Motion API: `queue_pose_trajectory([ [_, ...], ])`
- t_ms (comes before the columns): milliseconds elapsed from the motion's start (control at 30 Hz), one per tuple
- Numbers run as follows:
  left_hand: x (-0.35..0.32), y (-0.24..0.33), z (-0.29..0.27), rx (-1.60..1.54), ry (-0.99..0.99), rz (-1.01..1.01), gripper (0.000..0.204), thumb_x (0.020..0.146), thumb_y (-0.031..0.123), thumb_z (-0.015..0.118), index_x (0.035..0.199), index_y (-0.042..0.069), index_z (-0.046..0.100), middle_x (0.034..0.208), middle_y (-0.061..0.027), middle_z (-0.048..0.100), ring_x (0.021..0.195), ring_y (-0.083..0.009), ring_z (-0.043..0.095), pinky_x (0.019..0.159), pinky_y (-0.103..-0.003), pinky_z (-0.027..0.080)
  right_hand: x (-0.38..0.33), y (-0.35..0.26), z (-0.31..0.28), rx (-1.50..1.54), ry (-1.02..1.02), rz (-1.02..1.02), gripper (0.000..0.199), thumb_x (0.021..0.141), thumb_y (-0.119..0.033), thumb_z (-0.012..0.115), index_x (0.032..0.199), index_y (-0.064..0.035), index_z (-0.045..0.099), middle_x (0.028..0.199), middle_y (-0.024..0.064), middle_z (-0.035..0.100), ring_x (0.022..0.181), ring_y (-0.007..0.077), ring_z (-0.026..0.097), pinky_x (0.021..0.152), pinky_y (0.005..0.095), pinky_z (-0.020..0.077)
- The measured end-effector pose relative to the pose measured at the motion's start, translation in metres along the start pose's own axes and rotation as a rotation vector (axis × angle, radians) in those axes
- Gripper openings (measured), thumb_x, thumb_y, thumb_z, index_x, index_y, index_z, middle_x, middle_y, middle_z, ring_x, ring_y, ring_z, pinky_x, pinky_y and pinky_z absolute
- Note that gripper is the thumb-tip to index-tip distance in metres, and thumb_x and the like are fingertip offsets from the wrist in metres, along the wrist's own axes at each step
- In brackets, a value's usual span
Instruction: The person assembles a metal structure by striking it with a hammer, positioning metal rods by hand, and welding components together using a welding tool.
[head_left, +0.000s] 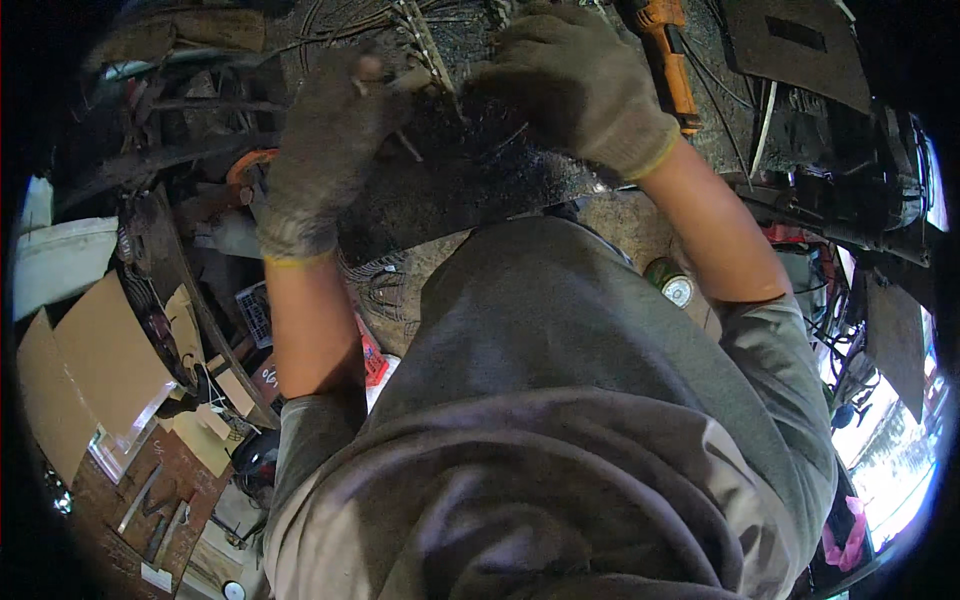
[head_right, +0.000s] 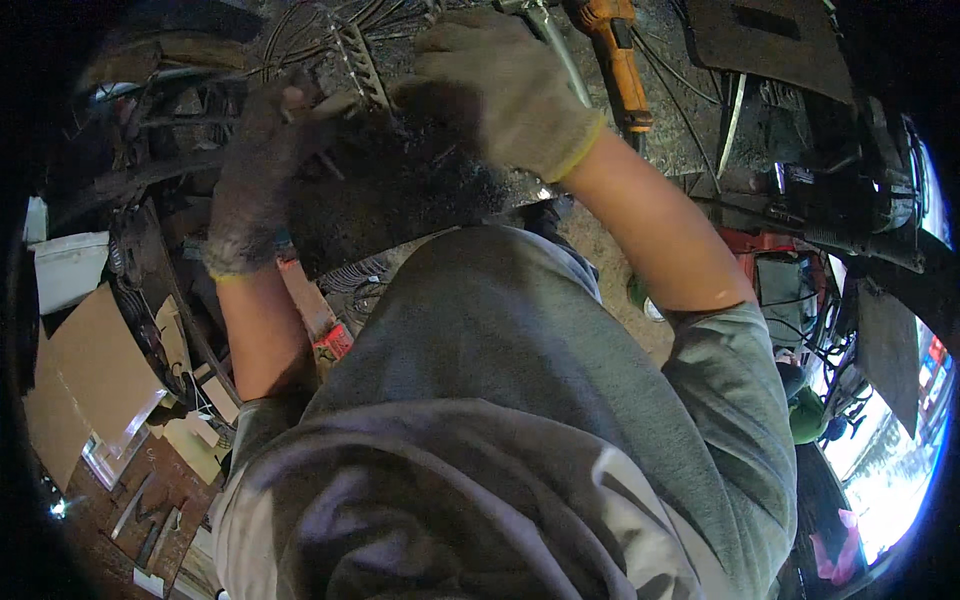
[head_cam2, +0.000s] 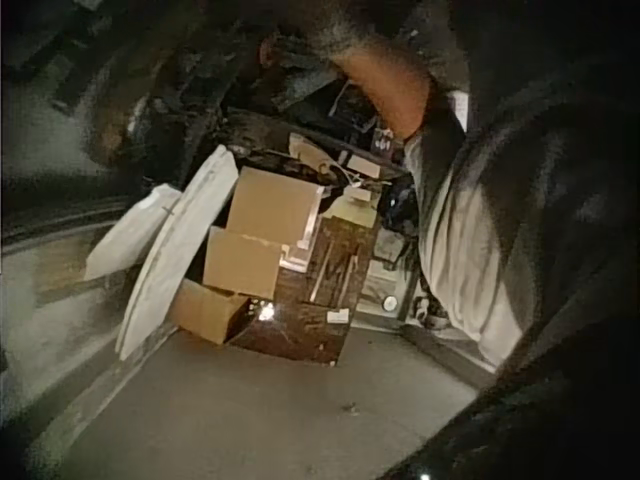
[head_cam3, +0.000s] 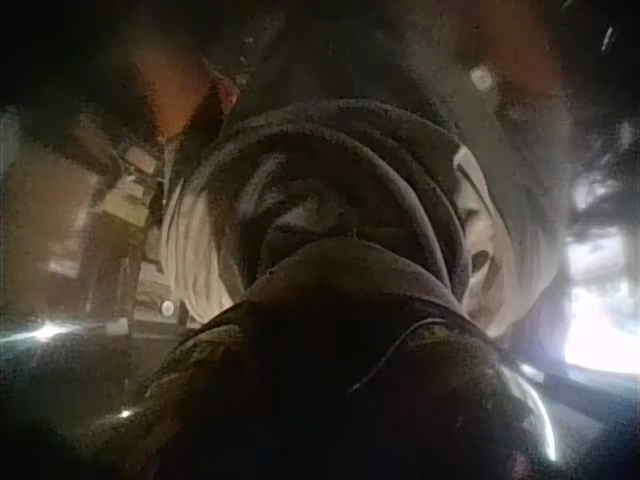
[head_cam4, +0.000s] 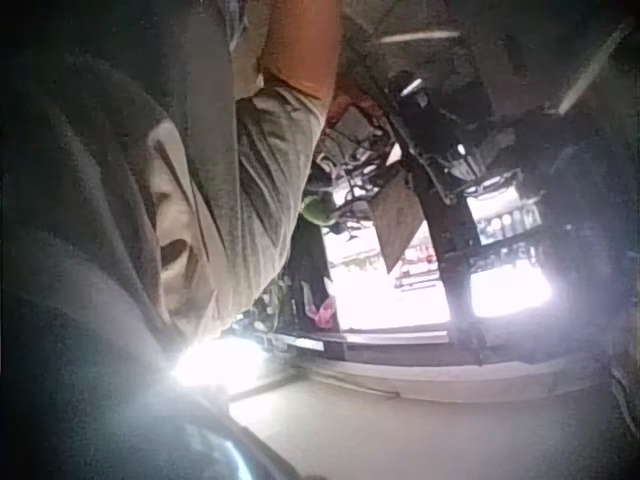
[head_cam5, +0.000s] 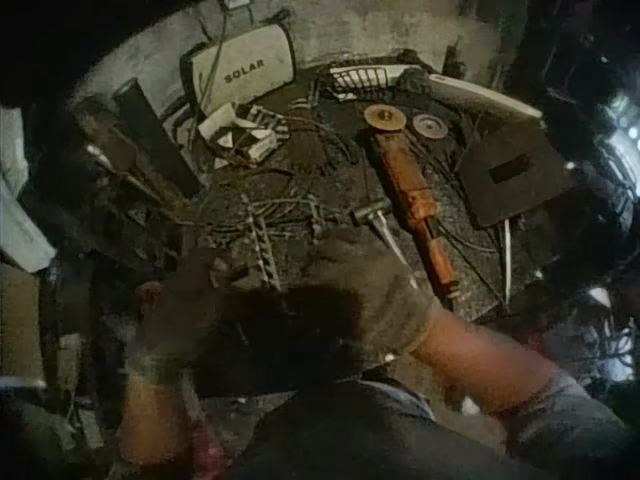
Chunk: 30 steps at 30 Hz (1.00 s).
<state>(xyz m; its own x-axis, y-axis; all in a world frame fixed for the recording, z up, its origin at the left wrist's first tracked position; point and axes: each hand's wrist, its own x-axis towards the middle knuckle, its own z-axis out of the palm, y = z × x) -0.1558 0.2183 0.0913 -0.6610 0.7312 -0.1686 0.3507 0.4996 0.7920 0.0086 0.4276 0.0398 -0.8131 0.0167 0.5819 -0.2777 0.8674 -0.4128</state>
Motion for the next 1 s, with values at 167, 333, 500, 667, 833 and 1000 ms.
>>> queue_pose_trajectory([
  [167,-0.01,-0.029,-0.032,-0.312,0.095,-0.071,0.043,0.088,0.02,0.076,0.125,0.006,0.06,0.103,-0.0051,0.063,0.088,-0.0156,0.062,0.077,-0.032,0.052,0.004,-0.024,-0.011,-0.191,-0.05,0.151,0.024,0.083,-0.02,0.072,0.105,-0.0151,0.08,0.105,0.0096,0.076,0.108,0.0317,0.069,0.097,0.0483,0.0527],
  [333,-0.017,-0.054,-0.032,-0.34,0.167,-0.025,0.043,0.091,0.019,0.075,0.13,0.009,0.061,0.1,-0.0034,0.066,0.082,-0.0136,0.064,0.069,-0.03,0.052,0.001,-0.017,0.013,-0.353,-0.072,0.052,0.036,0.077,-0.025,0.077,0.112,-0.0284,0.076,0.108,0.0028,0.074,0.111,0.0219,0.067,0.095,0.041,0.0525],
  [500,-0.021,-0.051,-0.026,-0.311,0.215,-0.121,0.038,0.092,0.019,0.076,0.127,0.01,0.063,0.102,-0.0043,0.067,0.085,-0.014,0.065,0.068,-0.032,0.052,0.011,-0.022,0.017,-0.407,-0.084,-0.028,0.035,0.078,-0.024,0.075,0.113,-0.0283,0.076,0.106,0.001,0.075,0.11,0.0217,0.068,0.096,0.0411,0.052],
  [667,-0.013,-0.09,-0.031,-0.115,0.191,0.079,0.04,0.093,0.02,0.076,0.129,0.011,0.061,0.104,-0.0045,0.067,0.09,-0.0139,0.066,0.071,-0.032,0.054,0.022,-0.025,0.022,-0.462,-0.109,-0.14,0.033,0.079,-0.024,0.072,0.111,-0.0278,0.077,0.103,0.0009,0.075,0.11,0.0231,0.068,0.097,0.0422,0.0518],
  [833,-0.024,-0.096,-0.031,-0.312,0.193,0.111,0.039,0.095,0.019,0.074,0.131,0.011,0.06,0.108,-0.0066,0.068,0.091,-0.0164,0.068,0.07,-0.032,0.055,0.012,-0.009,0.006,-0.49,-0.196,-0.141,0.031,0.079,-0.022,0.071,0.109,-0.0226,0.078,0.101,0.0039,0.075,0.109,0.0265,0.068,0.097,0.045,0.052],
  [1000,-0.028,-0.106,-0.034,-0.246,0.176,0.105,0.037,0.099,0.01,0.067,0.135,0.01,0.058,0.12,-0.0106,0.066,0.098,-0.0198,0.07,0.072,-0.034,0.058,0.007,-0.02,0.002,-0.399,-0.131,-0.091,0.033,0.076,-0.021,0.072,0.109,-0.0236,0.077,0.1,0.0019,0.075,0.107,0.0241,0.068,0.099,0.044,0.0511],
])
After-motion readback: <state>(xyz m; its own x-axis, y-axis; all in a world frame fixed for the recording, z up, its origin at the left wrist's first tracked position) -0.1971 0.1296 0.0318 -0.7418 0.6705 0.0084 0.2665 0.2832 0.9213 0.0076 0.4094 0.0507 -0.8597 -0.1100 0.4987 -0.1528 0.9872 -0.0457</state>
